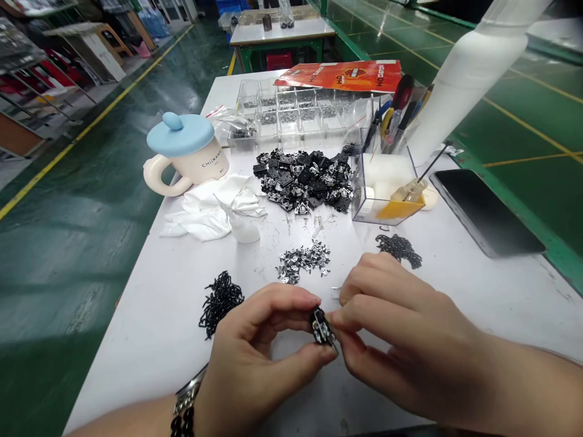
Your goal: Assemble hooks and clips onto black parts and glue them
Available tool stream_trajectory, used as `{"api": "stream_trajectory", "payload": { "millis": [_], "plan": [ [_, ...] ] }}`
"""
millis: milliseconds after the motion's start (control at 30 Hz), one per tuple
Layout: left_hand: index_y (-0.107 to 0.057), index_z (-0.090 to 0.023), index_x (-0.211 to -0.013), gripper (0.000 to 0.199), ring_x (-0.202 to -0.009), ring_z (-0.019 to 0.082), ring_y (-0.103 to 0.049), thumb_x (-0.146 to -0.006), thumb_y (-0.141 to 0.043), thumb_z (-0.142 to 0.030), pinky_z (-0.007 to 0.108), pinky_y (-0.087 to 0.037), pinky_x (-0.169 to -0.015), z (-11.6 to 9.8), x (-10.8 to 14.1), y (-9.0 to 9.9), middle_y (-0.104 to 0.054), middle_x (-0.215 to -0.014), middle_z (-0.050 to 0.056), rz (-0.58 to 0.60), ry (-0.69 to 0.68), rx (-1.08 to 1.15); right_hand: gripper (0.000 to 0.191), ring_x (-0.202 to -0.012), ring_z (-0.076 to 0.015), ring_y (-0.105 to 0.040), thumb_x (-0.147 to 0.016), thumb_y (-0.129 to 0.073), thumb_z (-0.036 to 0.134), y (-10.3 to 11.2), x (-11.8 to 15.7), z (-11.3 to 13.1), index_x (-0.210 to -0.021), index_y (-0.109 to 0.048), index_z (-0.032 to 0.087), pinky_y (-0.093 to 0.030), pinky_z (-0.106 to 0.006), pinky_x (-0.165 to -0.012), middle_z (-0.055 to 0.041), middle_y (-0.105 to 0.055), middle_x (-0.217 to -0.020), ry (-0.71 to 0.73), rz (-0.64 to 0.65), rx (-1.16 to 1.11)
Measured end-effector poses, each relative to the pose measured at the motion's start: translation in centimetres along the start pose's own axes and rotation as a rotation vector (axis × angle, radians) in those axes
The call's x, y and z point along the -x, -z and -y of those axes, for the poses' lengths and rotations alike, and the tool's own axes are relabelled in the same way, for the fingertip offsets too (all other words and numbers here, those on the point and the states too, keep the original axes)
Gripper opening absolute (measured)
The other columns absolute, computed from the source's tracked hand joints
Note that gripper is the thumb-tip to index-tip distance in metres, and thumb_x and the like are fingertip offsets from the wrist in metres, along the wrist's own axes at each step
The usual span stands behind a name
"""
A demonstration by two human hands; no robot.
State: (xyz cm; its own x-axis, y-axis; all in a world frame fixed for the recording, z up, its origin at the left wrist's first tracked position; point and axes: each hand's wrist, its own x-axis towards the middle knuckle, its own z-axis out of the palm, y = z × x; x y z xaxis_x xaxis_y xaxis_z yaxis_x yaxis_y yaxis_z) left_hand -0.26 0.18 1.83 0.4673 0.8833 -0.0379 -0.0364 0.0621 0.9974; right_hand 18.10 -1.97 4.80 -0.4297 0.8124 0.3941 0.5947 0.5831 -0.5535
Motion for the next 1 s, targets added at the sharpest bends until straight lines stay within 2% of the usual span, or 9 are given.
{"api": "stream_trajectory", "payload": {
  "millis": [133, 200, 300, 433, 567, 733, 1000],
  "plan": [
    [-0.067, -0.028, -0.096, 0.042, -0.088, 0.01, -0.065, -0.065, -0.074, -0.001, 0.013, -0.054, -0.081, 0.1, -0.1, 0.0, -0.066, -0.096, -0.002, 0.012, -0.021, -0.028, 0.016, -0.066, -0.0137, -0.036, -0.079, -0.047, 0.003, 0.0, 0.0, -0.1, -0.067, -0.053, 0.011, -0.031, -0.029, -0.06, -0.0034, -0.046, -0.067, -0.009, 0.011, -0.003],
    [-0.068, -0.028, -0.096, 0.043, -0.087, 0.01, -0.065, -0.064, -0.073, 0.0, 0.013, -0.054, -0.081, 0.1, -0.2, -0.1, -0.066, -0.096, -0.003, 0.012, -0.011, 0.007, 0.013, -0.067, -0.0118, -0.04, -0.077, -0.051, 0.003, 0.1, 0.0, -0.2, -0.068, -0.054, 0.011, -0.033, -0.026, -0.061, -0.0017, -0.047, -0.067, -0.078, -0.006, -0.119],
    [-0.069, -0.028, -0.093, 0.042, -0.083, 0.009, -0.067, -0.063, -0.074, 0.001, 0.012, -0.054, -0.079, 0.0, -0.4, -0.2, -0.068, -0.093, -0.004, -0.008, 0.03, 0.106, 0.014, -0.067, -0.0069, -0.046, -0.075, -0.057, 0.002, 0.5, -0.1, -0.3, -0.068, -0.055, 0.014, -0.036, -0.019, -0.06, 0.0034, -0.05, -0.066, -0.284, 0.017, -0.401],
    [-0.071, -0.028, -0.088, 0.039, -0.076, 0.007, -0.069, -0.062, -0.075, 0.001, 0.01, -0.055, -0.076, -0.2, -0.6, -0.2, -0.07, -0.089, -0.006, -0.035, 0.113, 0.223, 0.012, -0.062, -0.0065, -0.048, -0.081, -0.058, 0.016, 0.6, -0.5, -0.6, -0.069, -0.059, 0.018, -0.036, -0.018, -0.052, 0.005, -0.055, -0.066, -0.582, 0.107, -0.678],
    [-0.071, -0.027, -0.087, 0.037, -0.074, 0.006, -0.068, -0.062, -0.076, 0.0, 0.009, -0.055, -0.073, -0.4, -0.7, -0.1, -0.071, -0.083, -0.007, -0.032, 0.129, 0.26, 0.014, -0.064, -0.0091, -0.047, -0.081, -0.064, 0.03, 0.2, -0.6, -1.1, -0.074, -0.061, 0.018, -0.036, -0.02, -0.056, 0.002, -0.057, -0.068, -0.732, 0.17, -0.893],
    [-0.071, -0.024, -0.087, 0.035, -0.074, 0.008, -0.069, -0.061, -0.077, -0.001, 0.01, -0.056, -0.07, -0.2, -0.7, 0.0, -0.072, -0.081, -0.004, -0.035, 0.161, 0.296, 0.023, -0.06, -0.0094, -0.04, -0.077, -0.069, 0.038, -0.4, -0.5, -1.7, -0.075, -0.061, 0.016, -0.028, -0.021, -0.051, 0.0002, -0.051, -0.065, -0.82, 0.204, -1.159],
    [-0.07, -0.024, -0.085, 0.034, -0.072, 0.007, -0.069, -0.061, -0.077, 0.0, 0.009, -0.055, -0.069, -0.3, -0.6, 0.0, -0.072, -0.075, -0.006, -0.029, 0.182, 0.32, 0.016, -0.065, -0.009, -0.047, -0.073, -0.074, 0.028, -0.8, -0.4, -2.0, -0.075, -0.065, 0.015, -0.033, -0.02, -0.057, -0.0008, -0.057, -0.069, -0.881, 0.199, -1.32]
  ]
}}
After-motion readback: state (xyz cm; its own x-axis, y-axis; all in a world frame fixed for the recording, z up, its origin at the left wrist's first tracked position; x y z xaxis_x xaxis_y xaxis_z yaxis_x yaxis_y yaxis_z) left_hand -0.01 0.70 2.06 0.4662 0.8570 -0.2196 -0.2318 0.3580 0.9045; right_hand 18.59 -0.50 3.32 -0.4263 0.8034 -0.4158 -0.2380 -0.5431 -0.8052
